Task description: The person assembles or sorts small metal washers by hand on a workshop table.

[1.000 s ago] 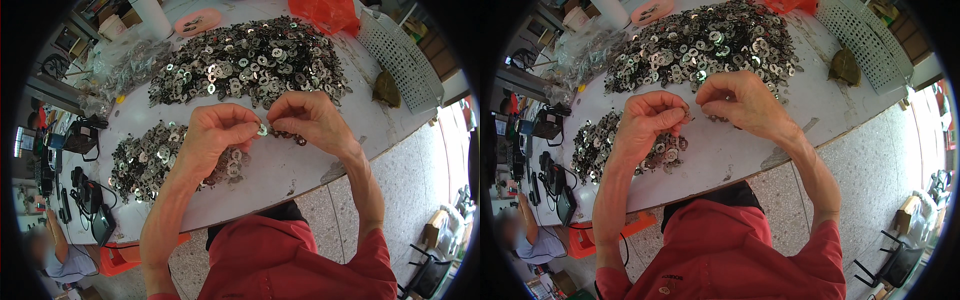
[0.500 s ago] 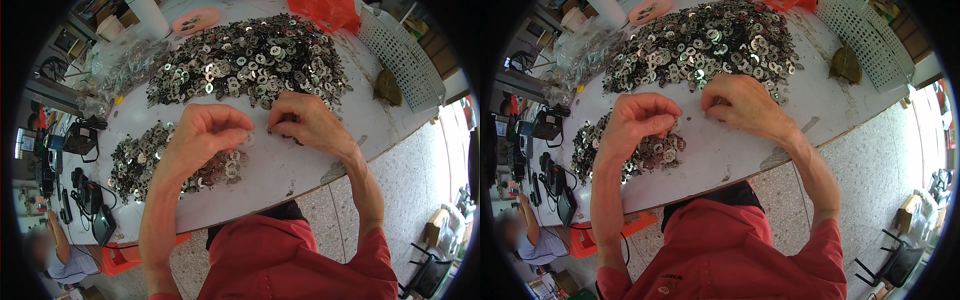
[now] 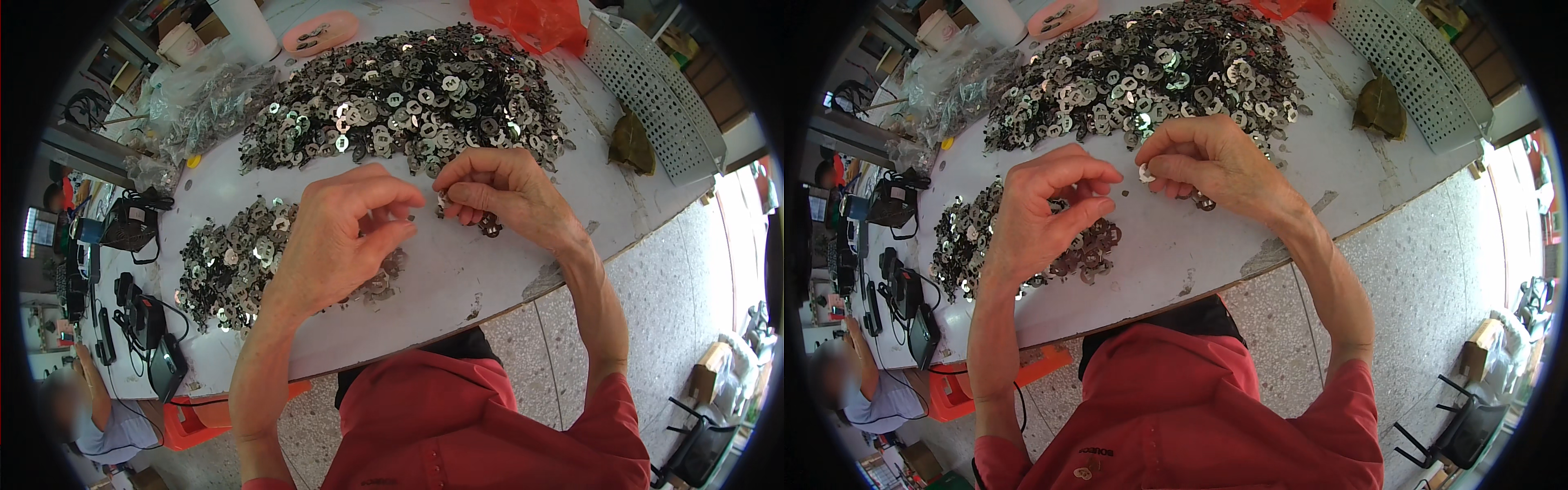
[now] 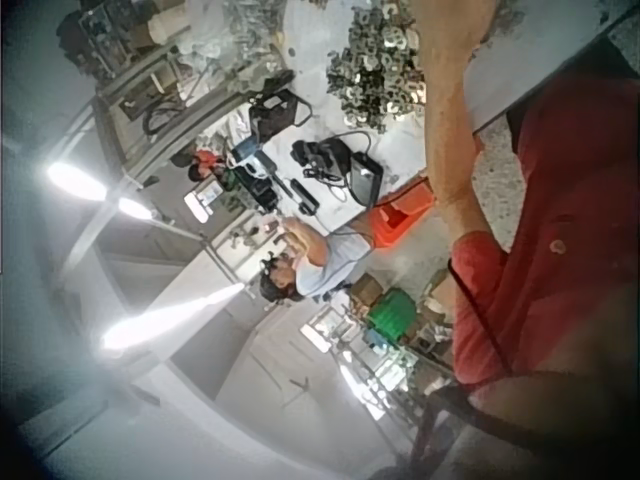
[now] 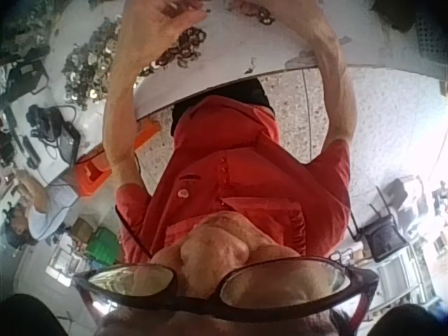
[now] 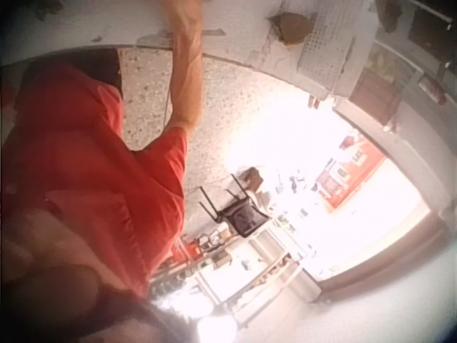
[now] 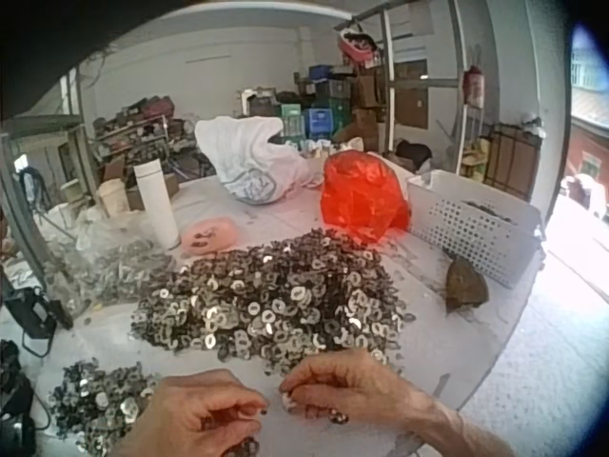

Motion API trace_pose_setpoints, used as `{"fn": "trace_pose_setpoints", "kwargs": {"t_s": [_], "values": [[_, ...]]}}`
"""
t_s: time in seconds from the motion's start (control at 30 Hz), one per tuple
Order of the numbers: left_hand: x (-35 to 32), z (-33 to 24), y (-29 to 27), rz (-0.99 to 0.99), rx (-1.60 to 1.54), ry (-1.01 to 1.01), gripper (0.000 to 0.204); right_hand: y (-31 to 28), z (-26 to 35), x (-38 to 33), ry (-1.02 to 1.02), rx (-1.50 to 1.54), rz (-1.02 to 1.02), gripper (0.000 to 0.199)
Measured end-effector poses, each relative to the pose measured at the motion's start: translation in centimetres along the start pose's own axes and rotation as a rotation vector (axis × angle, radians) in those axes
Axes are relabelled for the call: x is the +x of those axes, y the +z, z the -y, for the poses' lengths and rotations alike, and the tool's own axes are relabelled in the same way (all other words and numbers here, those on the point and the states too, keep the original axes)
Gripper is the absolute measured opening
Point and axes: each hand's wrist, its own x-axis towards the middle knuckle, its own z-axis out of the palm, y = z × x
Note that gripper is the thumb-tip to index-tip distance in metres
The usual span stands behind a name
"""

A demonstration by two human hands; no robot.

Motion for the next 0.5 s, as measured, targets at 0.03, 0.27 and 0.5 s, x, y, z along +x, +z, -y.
{"fn": "trace_pose_setpoints", "kwargs": {"t_s": [0.03,0.27,0.5], "values": [[0.1,0.0,0.4,-0.050,-0.050,0.053,0.020,0.0,0.1,-0.1,0.000,-0.001,-0.001,0.012],[0.1,0.6,2.4,-0.129,-0.016,0.218,0.023,0.3,0.8,-0.6,0.062,0.099,0.118,0.016],[0.4,1.0,1.8,-0.177,-0.194,0.110,0.013,0.3,0.3,-0.6,-0.023,-0.064,0.027,0.015]]}}
